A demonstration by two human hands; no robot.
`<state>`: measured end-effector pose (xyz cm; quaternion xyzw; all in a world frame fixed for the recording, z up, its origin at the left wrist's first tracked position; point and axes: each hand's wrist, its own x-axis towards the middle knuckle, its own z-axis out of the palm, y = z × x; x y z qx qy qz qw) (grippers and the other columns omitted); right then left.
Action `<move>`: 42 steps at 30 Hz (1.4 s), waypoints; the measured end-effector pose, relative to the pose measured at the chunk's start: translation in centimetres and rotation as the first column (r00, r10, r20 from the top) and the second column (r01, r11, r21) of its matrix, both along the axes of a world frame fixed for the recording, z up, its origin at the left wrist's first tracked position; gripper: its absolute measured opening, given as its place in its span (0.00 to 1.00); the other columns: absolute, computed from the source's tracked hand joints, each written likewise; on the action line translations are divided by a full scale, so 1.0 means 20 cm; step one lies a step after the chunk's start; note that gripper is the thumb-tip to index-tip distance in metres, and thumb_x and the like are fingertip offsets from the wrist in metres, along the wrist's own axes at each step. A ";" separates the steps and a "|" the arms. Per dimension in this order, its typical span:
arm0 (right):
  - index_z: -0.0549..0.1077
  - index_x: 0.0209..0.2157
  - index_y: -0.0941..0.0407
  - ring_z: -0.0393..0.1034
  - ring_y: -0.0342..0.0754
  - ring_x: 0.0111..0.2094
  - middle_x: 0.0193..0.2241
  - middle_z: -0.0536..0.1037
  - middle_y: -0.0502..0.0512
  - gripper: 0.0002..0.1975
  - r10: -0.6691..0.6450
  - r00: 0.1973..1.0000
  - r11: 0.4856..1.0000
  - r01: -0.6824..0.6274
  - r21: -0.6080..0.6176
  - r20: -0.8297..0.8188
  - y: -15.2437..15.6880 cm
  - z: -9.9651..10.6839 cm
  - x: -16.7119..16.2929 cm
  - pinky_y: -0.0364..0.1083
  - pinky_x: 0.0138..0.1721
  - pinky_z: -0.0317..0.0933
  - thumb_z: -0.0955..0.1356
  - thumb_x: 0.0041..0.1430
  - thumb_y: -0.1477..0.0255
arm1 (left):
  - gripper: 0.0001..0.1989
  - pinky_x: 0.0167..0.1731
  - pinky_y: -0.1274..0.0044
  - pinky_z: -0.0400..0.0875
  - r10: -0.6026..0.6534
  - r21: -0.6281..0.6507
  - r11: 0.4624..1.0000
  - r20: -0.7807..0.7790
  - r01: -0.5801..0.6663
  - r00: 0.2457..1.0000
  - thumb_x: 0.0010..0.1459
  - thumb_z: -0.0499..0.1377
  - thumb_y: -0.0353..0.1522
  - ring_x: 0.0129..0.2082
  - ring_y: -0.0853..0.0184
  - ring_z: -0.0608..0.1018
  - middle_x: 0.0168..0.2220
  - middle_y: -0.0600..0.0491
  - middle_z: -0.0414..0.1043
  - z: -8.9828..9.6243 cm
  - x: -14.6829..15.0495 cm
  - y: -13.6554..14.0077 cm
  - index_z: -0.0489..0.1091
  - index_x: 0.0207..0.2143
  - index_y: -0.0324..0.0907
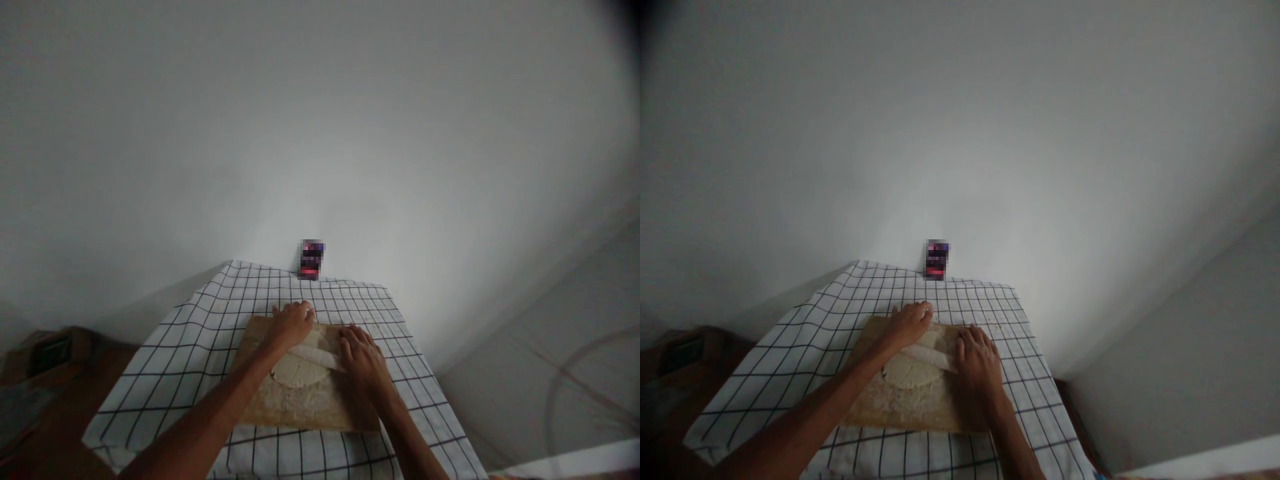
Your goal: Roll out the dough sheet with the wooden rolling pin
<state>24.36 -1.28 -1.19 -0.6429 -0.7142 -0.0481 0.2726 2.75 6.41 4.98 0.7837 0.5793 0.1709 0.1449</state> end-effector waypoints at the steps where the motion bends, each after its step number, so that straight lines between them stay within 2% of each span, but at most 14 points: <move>1: 0.82 0.57 0.51 0.74 0.57 0.66 0.62 0.83 0.63 0.19 0.006 1.000 1.000 -0.006 -0.008 0.015 -0.02 0.00 0.00 0.55 0.62 0.69 0.61 0.79 0.70 | 0.18 0.67 0.46 0.66 0.003 -0.001 1.000 0.002 -0.003 1.000 0.78 0.49 0.37 0.61 0.45 0.81 0.58 0.39 0.83 0.00 -0.01 -0.01 0.76 0.57 0.45; 4: 0.82 0.60 0.53 0.70 0.59 0.71 0.67 0.80 0.64 0.21 0.023 0.997 0.997 -0.017 -0.074 0.074 -0.09 0.01 -0.03 0.59 0.68 0.66 0.61 0.78 0.71 | 0.18 0.69 0.51 0.66 0.009 0.036 0.999 0.008 -0.009 1.000 0.79 0.49 0.36 0.64 0.48 0.80 0.62 0.43 0.83 -0.03 -0.04 -0.04 0.75 0.61 0.48; 8: 0.79 0.66 0.51 0.65 0.57 0.75 0.72 0.76 0.60 0.23 0.007 0.991 0.985 0.017 -0.174 0.136 -0.17 0.05 -0.07 0.58 0.73 0.63 0.61 0.79 0.70 | 0.17 0.71 0.53 0.65 0.018 0.170 0.985 0.006 -0.019 1.000 0.78 0.51 0.33 0.64 0.52 0.81 0.61 0.45 0.84 -0.12 -0.07 -0.09 0.75 0.61 0.47; 13: 0.81 0.65 0.53 0.67 0.56 0.75 0.75 0.72 0.61 0.24 -0.016 0.987 0.978 0.050 -0.205 0.162 -0.28 0.06 -0.12 0.54 0.74 0.62 0.58 0.81 0.69 | 0.18 0.67 0.61 0.75 -0.045 0.387 0.921 0.024 0.032 0.999 0.74 0.52 0.27 0.61 0.57 0.82 0.56 0.47 0.85 -0.24 -0.18 -0.21 0.77 0.57 0.48; 15: 0.81 0.64 0.52 0.67 0.57 0.75 0.75 0.72 0.58 0.25 -0.008 0.989 0.981 0.037 -0.191 0.151 -0.31 0.06 -0.13 0.57 0.75 0.61 0.57 0.82 0.68 | 0.19 0.68 0.60 0.75 -0.094 0.458 0.886 0.020 0.074 0.995 0.74 0.51 0.27 0.62 0.56 0.82 0.57 0.45 0.84 -0.26 -0.25 -0.27 0.77 0.59 0.46; 18: 0.82 0.63 0.51 0.67 0.58 0.74 0.75 0.71 0.58 0.25 0.007 0.991 0.985 0.016 -0.170 0.132 -0.32 0.06 -0.15 0.59 0.75 0.61 0.57 0.82 0.67 | 0.19 0.72 0.53 0.70 -0.086 0.513 0.854 -0.023 0.086 0.996 0.76 0.51 0.30 0.68 0.52 0.78 0.63 0.42 0.82 -0.27 -0.31 -0.33 0.75 0.62 0.43; 21: 0.82 0.63 0.54 0.69 0.58 0.73 0.74 0.73 0.62 0.25 0.006 0.992 0.985 0.017 -0.174 0.127 -0.27 0.08 -0.15 0.57 0.74 0.63 0.58 0.81 0.67 | 0.19 0.74 0.52 0.68 -0.056 0.488 0.870 -0.051 0.074 0.997 0.76 0.54 0.31 0.69 0.52 0.77 0.64 0.44 0.82 -0.27 -0.32 -0.34 0.75 0.64 0.45; 25: 0.82 0.63 0.54 0.72 0.59 0.71 0.71 0.77 0.64 0.24 -0.002 0.996 0.978 0.022 -0.207 0.093 -0.20 0.15 -0.16 0.56 0.69 0.68 0.59 0.81 0.67 | 0.18 0.71 0.55 0.71 -0.095 0.460 0.881 -0.056 0.110 0.994 0.76 0.56 0.31 0.67 0.52 0.80 0.64 0.46 0.83 -0.25 -0.29 -0.23 0.78 0.62 0.48; 28: 0.83 0.59 0.52 0.77 0.59 0.67 0.68 0.79 0.63 0.24 -0.005 0.997 0.971 0.021 -0.238 0.071 -0.16 0.20 -0.16 0.55 0.64 0.71 0.57 0.82 0.65 | 0.16 0.65 0.59 0.78 -0.144 0.394 0.902 -0.110 0.176 0.983 0.75 0.55 0.29 0.59 0.55 0.84 0.57 0.47 0.87 -0.22 -0.26 -0.12 0.82 0.54 0.47; 32: 0.83 0.48 0.52 0.81 0.54 0.58 0.59 0.85 0.61 0.24 -0.029 0.997 0.957 0.046 -0.288 0.065 -0.09 0.24 -0.15 0.50 0.59 0.71 0.57 0.83 0.64 | 0.16 0.56 0.61 0.81 -0.154 0.302 0.922 -0.293 0.244 0.944 0.72 0.54 0.24 0.53 0.53 0.85 0.48 0.42 0.86 -0.16 -0.19 0.01 0.82 0.46 0.43; 34: 0.83 0.48 0.51 0.78 0.53 0.62 0.60 0.85 0.60 0.23 -0.024 0.998 0.951 0.040 -0.308 0.058 -0.04 0.24 -0.14 0.49 0.60 0.70 0.57 0.83 0.64 | 0.15 0.49 0.61 0.81 -0.149 0.277 0.928 -0.333 0.248 0.931 0.72 0.53 0.24 0.48 0.52 0.85 0.45 0.40 0.85 -0.14 -0.16 0.07 0.81 0.46 0.41; 37: 0.82 0.53 0.50 0.69 0.53 0.72 0.64 0.82 0.60 0.22 -0.020 0.999 0.937 0.030 -0.348 0.031 0.04 0.21 -0.11 0.49 0.64 0.68 0.57 0.83 0.64 | 0.14 0.42 0.63 0.80 -0.129 0.252 0.941 -0.349 0.226 0.928 0.73 0.54 0.27 0.41 0.52 0.84 0.40 0.40 0.83 -0.12 -0.12 0.14 0.80 0.47 0.41; 39: 0.81 0.56 0.50 0.67 0.53 0.73 0.67 0.80 0.61 0.23 -0.053 0.999 0.923 0.049 -0.381 0.000 0.09 0.20 -0.08 0.51 0.65 0.68 0.57 0.83 0.62 | 0.12 0.44 0.64 0.80 -0.120 0.220 0.953 -0.355 0.208 0.927 0.74 0.56 0.30 0.41 0.53 0.84 0.39 0.42 0.82 -0.11 -0.10 0.18 0.79 0.50 0.42; 42: 0.81 0.55 0.51 0.73 0.54 0.68 0.64 0.81 0.63 0.23 -0.082 0.997 0.900 0.068 -0.431 -0.013 0.17 0.19 -0.05 0.51 0.62 0.69 0.56 0.83 0.61 | 0.11 0.47 0.64 0.79 -0.125 0.161 0.968 -0.363 0.194 0.924 0.73 0.59 0.33 0.44 0.53 0.85 0.40 0.42 0.81 -0.08 -0.08 0.23 0.78 0.53 0.42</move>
